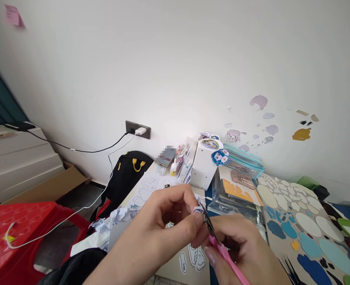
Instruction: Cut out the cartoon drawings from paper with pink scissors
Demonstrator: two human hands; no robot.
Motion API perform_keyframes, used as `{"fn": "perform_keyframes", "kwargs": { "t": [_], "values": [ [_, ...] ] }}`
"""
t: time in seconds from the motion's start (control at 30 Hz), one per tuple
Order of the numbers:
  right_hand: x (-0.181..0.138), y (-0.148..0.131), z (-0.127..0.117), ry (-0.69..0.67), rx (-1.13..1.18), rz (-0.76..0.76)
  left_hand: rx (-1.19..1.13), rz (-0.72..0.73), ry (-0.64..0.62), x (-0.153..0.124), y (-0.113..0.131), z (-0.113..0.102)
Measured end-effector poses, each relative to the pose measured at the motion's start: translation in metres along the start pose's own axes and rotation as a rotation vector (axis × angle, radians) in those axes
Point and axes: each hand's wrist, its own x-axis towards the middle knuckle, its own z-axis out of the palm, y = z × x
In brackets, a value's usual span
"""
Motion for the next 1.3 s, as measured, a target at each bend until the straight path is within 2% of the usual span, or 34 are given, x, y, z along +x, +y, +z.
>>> {"fn": "perform_keyframes", "kwargs": {
  "t": [0.23, 0.4, 0.7, 0.9, 1.1, 1.23, 1.3],
  "values": [
    [0.004, 0.004, 0.001, 0.020, 0.000, -0.043, 0.001, 0.013, -0.005, -0.001, -0.003, 0.000],
    [0.007, 0.011, -0.002, -0.027, 0.005, -0.108, 0.023, -0.003, 0.004, 0.000, -0.001, 0.000],
    [0.005, 0.018, -0.007, -0.051, -0.024, -0.089, 0.029, -0.045, -0.029, 0.001, 0.003, -0.002],
    [0.009, 0.014, 0.002, 0.082, 0.138, -0.156, 0.090, 0.024, 0.073, 0.004, -0.003, 0.001],
    [0.016, 0.017, 0.013, 0.297, -0.033, -0.316, 0.100, 0.039, 0.191, 0.005, -0.013, 0.005],
    [0.019, 0.019, 0.015, 0.378, -0.103, -0.402, 0.017, 0.073, 0.232, 0.007, -0.015, 0.008],
    [0.018, 0.020, 0.016, 0.374, -0.080, -0.400, -0.020, 0.086, 0.232, 0.007, -0.014, 0.009]
  ]
}}
